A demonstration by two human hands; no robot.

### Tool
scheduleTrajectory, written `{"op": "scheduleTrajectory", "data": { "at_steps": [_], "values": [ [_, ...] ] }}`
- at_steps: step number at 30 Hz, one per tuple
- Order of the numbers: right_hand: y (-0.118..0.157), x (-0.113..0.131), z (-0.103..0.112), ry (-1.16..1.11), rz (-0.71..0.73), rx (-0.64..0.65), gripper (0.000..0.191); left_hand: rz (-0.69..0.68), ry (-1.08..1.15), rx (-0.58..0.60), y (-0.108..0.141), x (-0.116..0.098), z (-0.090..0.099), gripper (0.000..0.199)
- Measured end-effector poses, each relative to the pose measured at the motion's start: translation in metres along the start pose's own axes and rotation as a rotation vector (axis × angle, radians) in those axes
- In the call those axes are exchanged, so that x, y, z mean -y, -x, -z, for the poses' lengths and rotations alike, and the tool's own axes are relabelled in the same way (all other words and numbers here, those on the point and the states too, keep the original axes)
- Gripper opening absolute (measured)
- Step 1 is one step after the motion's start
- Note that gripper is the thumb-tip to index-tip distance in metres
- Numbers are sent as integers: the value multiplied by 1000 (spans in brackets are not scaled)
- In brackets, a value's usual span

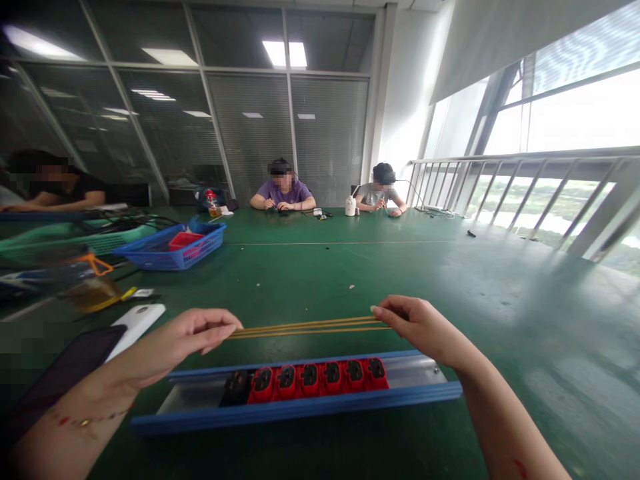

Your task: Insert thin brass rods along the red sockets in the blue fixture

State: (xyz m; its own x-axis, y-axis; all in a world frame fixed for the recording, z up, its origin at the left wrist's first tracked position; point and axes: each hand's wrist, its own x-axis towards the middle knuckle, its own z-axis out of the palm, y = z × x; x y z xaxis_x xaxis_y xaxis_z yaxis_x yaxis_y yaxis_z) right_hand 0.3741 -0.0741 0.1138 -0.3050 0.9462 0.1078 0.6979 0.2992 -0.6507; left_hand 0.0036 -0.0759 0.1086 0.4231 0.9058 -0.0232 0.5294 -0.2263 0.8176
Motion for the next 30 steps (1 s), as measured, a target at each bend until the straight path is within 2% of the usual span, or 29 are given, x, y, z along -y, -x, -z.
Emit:
{"op": "scheduleTrajectory", "data": {
  "at_steps": [3, 5, 12, 16, 20, 30],
  "values": [
    [-5, -2, -7, -68, -28, -96, 39, -5, -35, 7, 1, -3, -1, 34],
    [-7, -4, -11, -55, -44, -83, 40, 0, -58, 11, 1, -4, -2, 33],
    [-2, -7, -7, 87, 52, 242, 43, 29, -96, 93, 0, 3, -4, 31],
    [2, -11, -2, 161, 55, 373, 44, 78, -116, 245, -1, 9, -6, 30],
    [2, -17, -7, 160, -20, 512, 43, 155, -179, 365, -1, 15, -8, 33],
    [-2, -26, -18, 255, -21, 508, 33, 167, -223, 390, -1, 25, -10, 26]
  ]
}}
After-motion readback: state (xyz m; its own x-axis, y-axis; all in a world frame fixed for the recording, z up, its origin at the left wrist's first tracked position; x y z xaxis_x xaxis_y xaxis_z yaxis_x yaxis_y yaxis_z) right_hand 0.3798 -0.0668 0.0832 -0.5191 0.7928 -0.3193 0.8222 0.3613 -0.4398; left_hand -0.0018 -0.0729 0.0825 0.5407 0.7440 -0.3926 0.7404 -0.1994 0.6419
